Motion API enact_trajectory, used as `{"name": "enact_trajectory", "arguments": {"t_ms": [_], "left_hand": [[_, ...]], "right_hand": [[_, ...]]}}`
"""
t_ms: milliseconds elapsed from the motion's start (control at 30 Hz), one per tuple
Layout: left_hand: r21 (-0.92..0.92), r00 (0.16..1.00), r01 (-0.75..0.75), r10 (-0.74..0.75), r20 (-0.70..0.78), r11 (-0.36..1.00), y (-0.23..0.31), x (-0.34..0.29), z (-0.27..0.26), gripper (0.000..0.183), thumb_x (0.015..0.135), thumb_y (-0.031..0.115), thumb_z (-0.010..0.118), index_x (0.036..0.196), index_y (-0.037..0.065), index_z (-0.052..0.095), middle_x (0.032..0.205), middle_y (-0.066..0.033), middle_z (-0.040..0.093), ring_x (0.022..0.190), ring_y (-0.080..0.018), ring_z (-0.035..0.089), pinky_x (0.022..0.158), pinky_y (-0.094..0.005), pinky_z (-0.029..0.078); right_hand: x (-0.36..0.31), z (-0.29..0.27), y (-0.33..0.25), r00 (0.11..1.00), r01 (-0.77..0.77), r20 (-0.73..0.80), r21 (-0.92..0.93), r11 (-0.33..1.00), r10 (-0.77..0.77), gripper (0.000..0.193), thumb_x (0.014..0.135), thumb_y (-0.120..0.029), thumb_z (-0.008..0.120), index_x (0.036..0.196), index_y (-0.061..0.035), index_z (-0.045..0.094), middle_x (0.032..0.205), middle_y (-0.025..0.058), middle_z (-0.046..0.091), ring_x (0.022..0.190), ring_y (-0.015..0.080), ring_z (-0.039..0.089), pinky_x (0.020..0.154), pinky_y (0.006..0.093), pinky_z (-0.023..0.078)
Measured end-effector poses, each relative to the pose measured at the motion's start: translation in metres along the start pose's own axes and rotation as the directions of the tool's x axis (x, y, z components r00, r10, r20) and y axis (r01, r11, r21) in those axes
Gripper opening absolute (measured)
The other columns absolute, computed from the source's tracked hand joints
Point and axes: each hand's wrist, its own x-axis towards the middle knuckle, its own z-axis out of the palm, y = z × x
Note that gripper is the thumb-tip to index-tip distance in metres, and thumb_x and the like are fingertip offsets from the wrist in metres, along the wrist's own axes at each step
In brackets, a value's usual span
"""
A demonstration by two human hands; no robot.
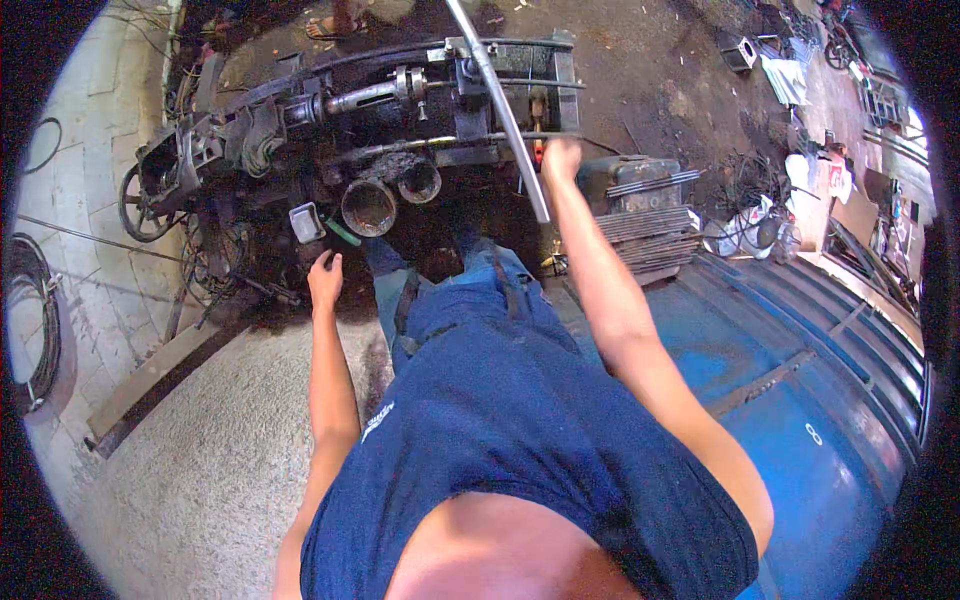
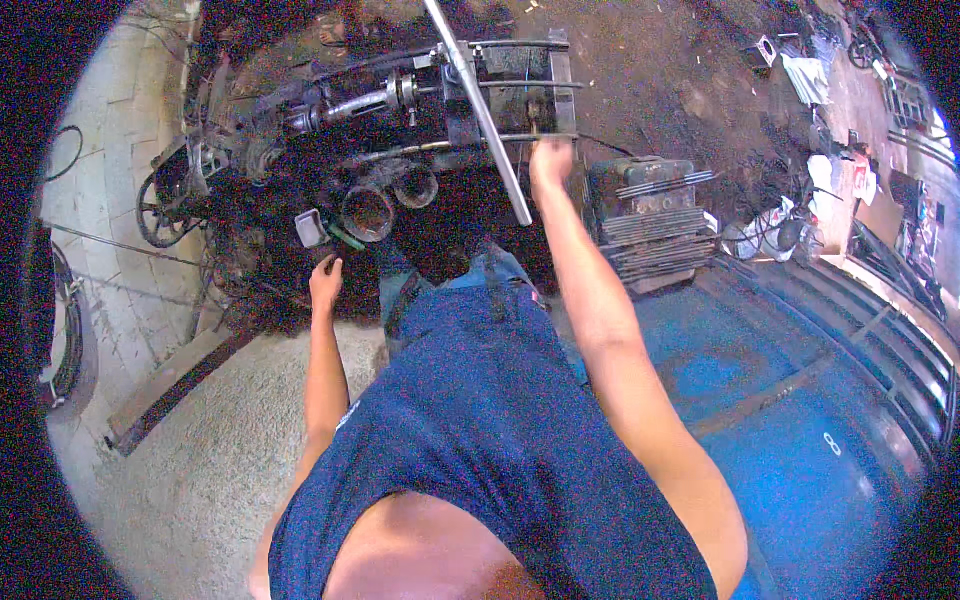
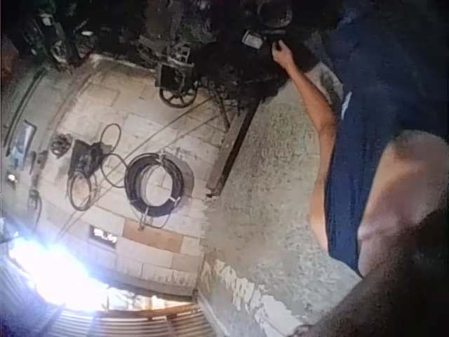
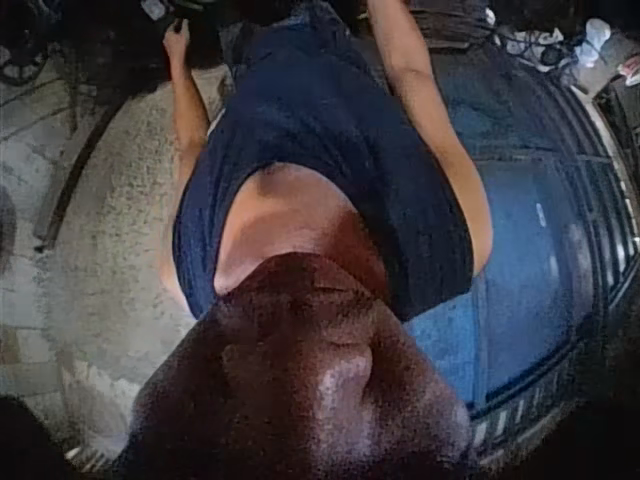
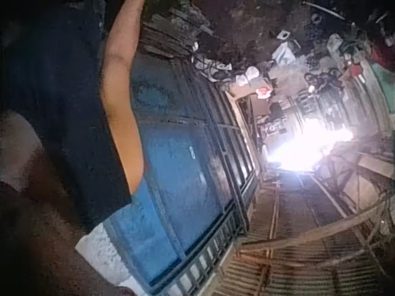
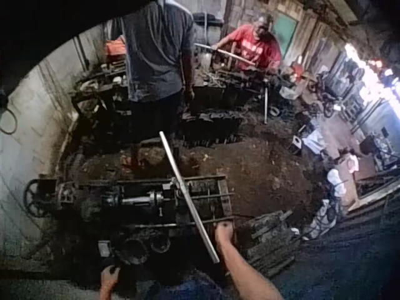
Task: Clean and maintain an industrial metal-shaping machine using a brush and a cleaning rod.
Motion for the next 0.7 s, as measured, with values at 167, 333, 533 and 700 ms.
{"name": "enact_trajectory", "arguments": {"t_ms": [167,333,533,700], "left_hand": [[-0.048,0.989,-0.114,0.118,0.086,0.992,0.056,-0.002,-0.014,0.044,0.087,0.03,0.063,0.122,0.003,0.061,0.104,-0.0184,0.068,0.098,-0.0296,0.065,0.088,-0.0372,0.048],[-0.16,0.989,-0.141,0.146,0.021,0.977,0.037,-0.036,-0.035,0.042,0.09,0.024,0.062,0.124,0.0,0.058,0.09,-0.0096,0.067,0.074,-0.0138,0.061,0.073,-0.0288,0.049],[-0.136,0.964,-0.242,0.254,0.077,0.961,0.089,-0.014,-0.037,0.043,0.089,0.026,0.062,0.123,-0.001,0.058,0.089,-0.0131,0.067,0.078,-0.017,0.063,0.075,-0.0309,0.05],[-0.102,0.951,-0.299,0.305,0.053,0.949,0.102,-0.013,-0.058,0.043,0.088,0.026,0.063,0.123,0.002,0.059,0.094,-0.0187,0.068,0.083,-0.025,0.067,0.077,-0.0335,0.051]], "right_hand": [[0.088,0.028,0.216,0.991,-0.088,0.087,-0.114,0.99,0.098,0.06,0.071,-0.044,0.074,0.102,0.0046,0.057,0.098,0.0212,0.066,0.096,0.0311,0.063,0.087,0.0414,0.047],[-0.02,0.048,0.12,0.925,0.345,0.22,-0.148,0.927,-0.31,0.034,0.093,-0.033,0.051,0.116,-0.0077,0.05,0.099,0.0263,0.063,0.097,0.0419,0.061,0.083,0.0478,0.046],[-0.037,-0.01,0.206,0.932,0.263,0.299,-0.171,0.95,-0.204,0.026,0.086,-0.015,0.048,0.105,-0.0014,0.057,0.091,0.0264,0.064,0.093,0.0436,0.061,0.079,0.0487,0.046],[-0.115,-0.074,0.138,0.906,0.368,0.323,-0.277,0.888,-0.275,0.033,0.097,-0.034,0.041,0.106,-0.0052,0.056,0.087,0.0246,0.062,0.088,0.046,0.058,0.075,0.0519,0.043]]}}
